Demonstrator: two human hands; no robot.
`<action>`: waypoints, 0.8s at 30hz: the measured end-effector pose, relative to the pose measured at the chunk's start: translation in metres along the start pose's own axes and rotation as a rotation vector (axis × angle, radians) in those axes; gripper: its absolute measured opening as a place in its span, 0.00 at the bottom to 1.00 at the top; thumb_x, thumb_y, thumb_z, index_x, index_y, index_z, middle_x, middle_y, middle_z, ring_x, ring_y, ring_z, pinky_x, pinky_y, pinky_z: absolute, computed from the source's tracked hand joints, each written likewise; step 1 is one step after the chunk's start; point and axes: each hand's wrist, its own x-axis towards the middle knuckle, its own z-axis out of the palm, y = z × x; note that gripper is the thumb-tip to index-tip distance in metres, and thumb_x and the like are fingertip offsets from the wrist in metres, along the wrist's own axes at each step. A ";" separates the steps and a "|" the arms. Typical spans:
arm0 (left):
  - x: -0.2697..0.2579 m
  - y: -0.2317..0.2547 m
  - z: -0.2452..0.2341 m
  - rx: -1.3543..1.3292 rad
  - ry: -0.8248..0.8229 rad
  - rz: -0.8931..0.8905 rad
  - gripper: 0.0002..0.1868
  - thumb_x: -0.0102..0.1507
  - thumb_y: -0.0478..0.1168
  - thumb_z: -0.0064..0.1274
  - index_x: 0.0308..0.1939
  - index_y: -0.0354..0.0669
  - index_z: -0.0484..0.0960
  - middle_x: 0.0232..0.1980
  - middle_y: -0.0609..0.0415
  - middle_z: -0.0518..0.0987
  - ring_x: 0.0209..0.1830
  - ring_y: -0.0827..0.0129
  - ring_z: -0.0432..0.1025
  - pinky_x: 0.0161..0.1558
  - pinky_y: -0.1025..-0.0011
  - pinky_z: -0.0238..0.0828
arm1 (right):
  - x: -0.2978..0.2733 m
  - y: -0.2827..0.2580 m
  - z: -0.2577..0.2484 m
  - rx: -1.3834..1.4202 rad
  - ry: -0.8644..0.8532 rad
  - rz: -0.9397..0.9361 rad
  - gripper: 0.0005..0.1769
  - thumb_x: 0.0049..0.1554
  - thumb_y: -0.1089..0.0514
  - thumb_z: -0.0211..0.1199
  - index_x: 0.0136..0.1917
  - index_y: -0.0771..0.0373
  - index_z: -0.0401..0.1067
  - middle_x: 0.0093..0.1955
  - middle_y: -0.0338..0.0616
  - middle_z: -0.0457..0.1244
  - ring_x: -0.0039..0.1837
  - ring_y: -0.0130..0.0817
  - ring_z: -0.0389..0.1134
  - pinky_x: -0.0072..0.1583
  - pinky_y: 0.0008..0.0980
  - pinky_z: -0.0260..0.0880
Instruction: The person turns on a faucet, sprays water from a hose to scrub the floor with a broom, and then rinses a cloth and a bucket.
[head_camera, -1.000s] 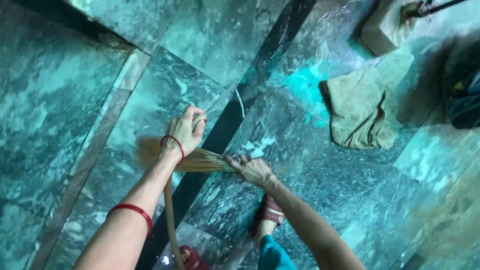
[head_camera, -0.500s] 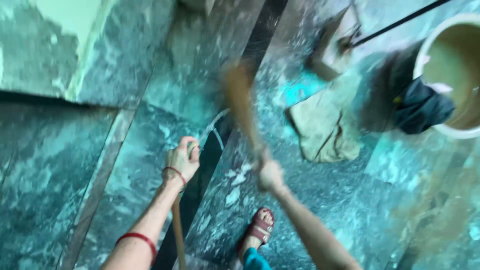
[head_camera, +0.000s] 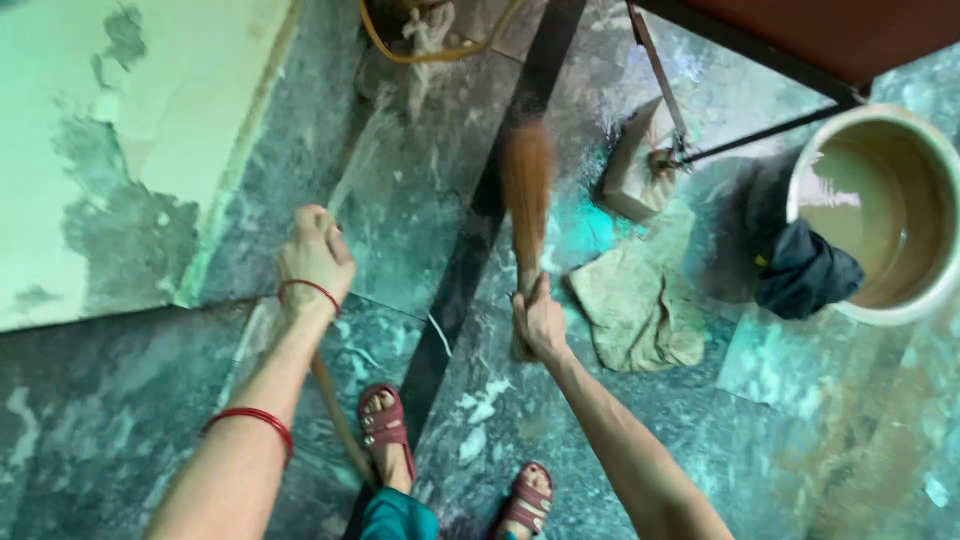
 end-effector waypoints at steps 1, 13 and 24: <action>0.007 -0.007 0.003 0.018 0.006 0.003 0.13 0.68 0.39 0.50 0.56 0.45 0.71 0.37 0.34 0.81 0.38 0.31 0.75 0.37 0.40 0.68 | -0.012 -0.024 0.001 0.015 -0.009 -0.006 0.45 0.61 0.40 0.58 0.81 0.59 0.43 0.48 0.71 0.68 0.52 0.69 0.70 0.55 0.57 0.71; 0.046 -0.023 0.032 -0.080 -0.103 -0.016 0.16 0.66 0.42 0.51 0.56 0.43 0.70 0.40 0.36 0.82 0.37 0.35 0.76 0.38 0.44 0.70 | -0.039 -0.100 -0.003 -0.471 -0.190 0.016 0.54 0.50 0.38 0.66 0.81 0.51 0.43 0.68 0.57 0.59 0.68 0.60 0.62 0.54 0.57 0.68; 0.083 0.027 0.009 -0.212 -0.191 -0.140 0.13 0.70 0.46 0.45 0.53 0.43 0.74 0.37 0.39 0.83 0.39 0.44 0.78 0.43 0.49 0.70 | 0.011 -0.347 -0.014 1.027 -0.308 -0.159 0.28 0.70 0.43 0.52 0.68 0.69 0.71 0.55 0.58 0.67 0.50 0.40 0.72 0.51 0.41 0.75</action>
